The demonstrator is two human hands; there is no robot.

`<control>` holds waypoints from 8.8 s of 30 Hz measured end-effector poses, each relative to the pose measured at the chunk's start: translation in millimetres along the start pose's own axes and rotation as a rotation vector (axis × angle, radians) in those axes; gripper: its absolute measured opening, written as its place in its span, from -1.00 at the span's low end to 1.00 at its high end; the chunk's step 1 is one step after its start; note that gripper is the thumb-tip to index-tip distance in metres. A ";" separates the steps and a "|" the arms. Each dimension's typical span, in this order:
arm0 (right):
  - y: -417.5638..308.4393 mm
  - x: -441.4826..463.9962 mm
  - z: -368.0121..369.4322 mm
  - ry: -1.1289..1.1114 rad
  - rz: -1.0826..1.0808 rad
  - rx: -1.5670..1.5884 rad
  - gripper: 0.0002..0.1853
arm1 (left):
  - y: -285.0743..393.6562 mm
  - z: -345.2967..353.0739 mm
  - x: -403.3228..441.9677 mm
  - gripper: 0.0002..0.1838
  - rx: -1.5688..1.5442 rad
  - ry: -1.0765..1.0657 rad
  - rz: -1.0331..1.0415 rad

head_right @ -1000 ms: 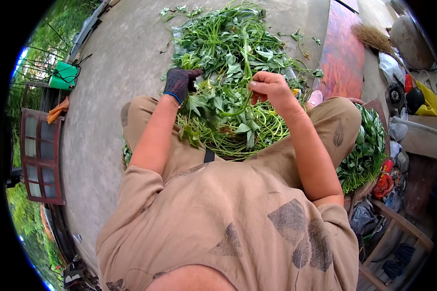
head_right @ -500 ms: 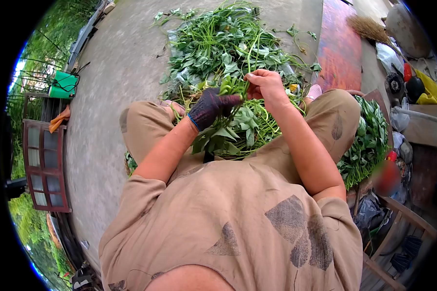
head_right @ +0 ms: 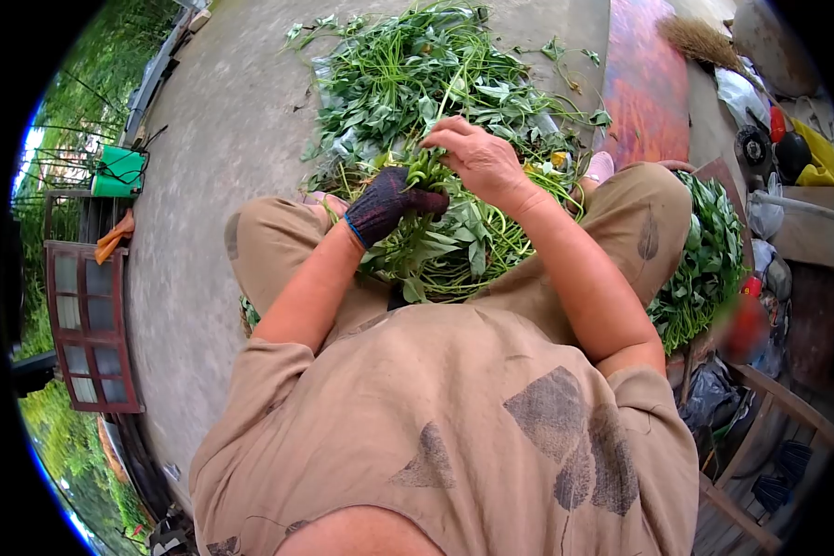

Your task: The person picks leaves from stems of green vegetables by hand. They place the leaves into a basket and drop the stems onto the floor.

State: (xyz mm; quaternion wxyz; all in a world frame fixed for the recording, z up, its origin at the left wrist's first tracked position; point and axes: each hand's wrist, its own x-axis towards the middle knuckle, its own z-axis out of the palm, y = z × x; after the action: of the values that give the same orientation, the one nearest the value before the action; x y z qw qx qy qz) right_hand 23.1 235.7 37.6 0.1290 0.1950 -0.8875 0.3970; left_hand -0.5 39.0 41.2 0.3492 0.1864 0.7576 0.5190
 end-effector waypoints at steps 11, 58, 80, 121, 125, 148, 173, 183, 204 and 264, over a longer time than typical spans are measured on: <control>14.9 -9.7 15.1 -0.142 0.078 -0.458 -0.88 | -9.5 -6.7 -2.0 -0.81 -0.199 0.043 -0.078; 16.1 80.6 -39.5 0.477 0.117 -0.562 -0.58 | -93.4 9.9 63.8 -0.85 -0.857 0.252 -0.352; 176.2 -55.8 44.0 -0.117 1.044 -0.456 -0.50 | -64.3 -4.3 42.7 -0.86 -0.604 0.356 -0.252; 1.3 -31.8 5.6 -0.110 0.261 -0.301 -0.24 | -61.5 -12.2 62.2 -0.79 -0.752 0.021 -0.016; 7.3 -30.5 6.9 -0.009 0.289 -0.071 -0.50 | -39.3 -15.0 51.0 -0.81 -0.596 0.183 0.011; 3.8 -39.4 -3.5 -0.138 0.649 0.729 -0.76 | -38.3 -22.9 52.4 -0.75 -0.399 0.171 -0.009; 16.1 -49.5 -32.1 -0.144 0.805 0.565 -0.87 | -180.0 -135.3 75.8 -0.63 0.576 0.727 -0.314; 25.6 -37.9 -61.7 0.040 0.818 0.727 -0.93 | -95.4 -88.7 42.7 -0.71 -0.090 0.241 -0.375; 44.0 -44.7 -49.5 0.082 1.051 0.678 -0.86 | -33.6 -78.5 14.1 -0.84 -0.422 0.643 0.087; 27.6 -27.2 6.8 -0.141 0.778 0.725 -0.55 | -52.1 17.8 31.2 -0.80 -0.840 0.032 -0.120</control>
State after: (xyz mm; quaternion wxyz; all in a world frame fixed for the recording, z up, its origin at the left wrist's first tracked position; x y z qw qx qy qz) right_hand 34.5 253.9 4.7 -0.1634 -0.0900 -0.7066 0.6826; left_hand -5.0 50.4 -20.9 0.4126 -0.0248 0.4950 0.7643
